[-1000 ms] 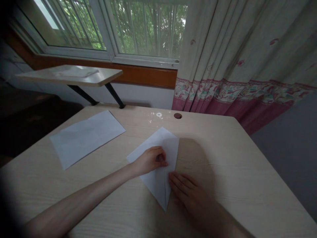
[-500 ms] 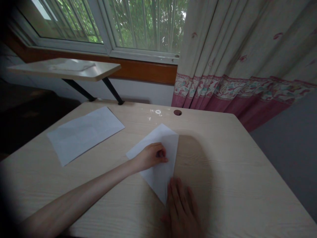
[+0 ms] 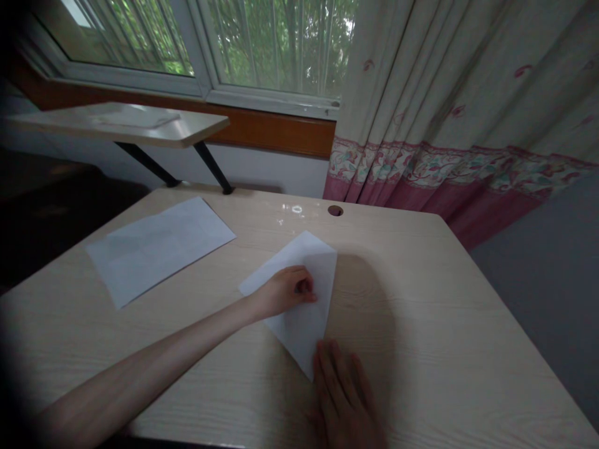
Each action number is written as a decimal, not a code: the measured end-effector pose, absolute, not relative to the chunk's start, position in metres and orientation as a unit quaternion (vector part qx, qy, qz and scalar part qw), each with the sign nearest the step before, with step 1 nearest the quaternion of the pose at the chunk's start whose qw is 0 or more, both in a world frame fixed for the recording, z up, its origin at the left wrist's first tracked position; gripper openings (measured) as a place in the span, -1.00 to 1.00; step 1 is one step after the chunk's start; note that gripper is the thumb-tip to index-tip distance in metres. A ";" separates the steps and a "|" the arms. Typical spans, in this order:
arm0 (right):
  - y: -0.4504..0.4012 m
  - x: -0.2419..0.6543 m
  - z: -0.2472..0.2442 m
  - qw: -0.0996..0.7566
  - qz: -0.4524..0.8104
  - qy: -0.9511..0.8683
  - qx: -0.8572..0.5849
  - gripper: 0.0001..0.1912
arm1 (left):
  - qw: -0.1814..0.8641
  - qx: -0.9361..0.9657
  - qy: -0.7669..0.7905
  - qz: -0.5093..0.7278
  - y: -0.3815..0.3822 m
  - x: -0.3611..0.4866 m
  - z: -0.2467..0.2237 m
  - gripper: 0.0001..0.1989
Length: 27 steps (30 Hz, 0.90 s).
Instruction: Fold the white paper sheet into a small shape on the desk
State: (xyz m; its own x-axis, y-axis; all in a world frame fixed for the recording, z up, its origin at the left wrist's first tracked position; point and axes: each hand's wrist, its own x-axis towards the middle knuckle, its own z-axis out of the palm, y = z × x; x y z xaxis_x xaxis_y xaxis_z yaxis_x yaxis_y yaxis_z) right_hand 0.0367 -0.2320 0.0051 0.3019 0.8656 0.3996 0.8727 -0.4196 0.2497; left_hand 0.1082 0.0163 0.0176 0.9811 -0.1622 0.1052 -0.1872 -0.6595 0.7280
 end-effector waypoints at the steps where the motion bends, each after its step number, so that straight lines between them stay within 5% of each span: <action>1: -0.233 0.037 0.004 0.006 -0.240 -0.538 -0.808 -0.59 | 0.400 0.911 -0.097 0.017 0.016 0.108 0.017 -0.82; 14: -0.237 0.041 -0.002 0.034 -0.248 -0.522 -0.815 -0.43 | 0.339 0.932 -0.122 0.045 0.017 0.103 0.020 -0.83; 27: -0.235 0.039 -0.003 0.019 -0.254 -0.519 -0.816 -0.59 | 0.200 0.963 -0.174 0.052 0.011 0.093 0.024 -0.64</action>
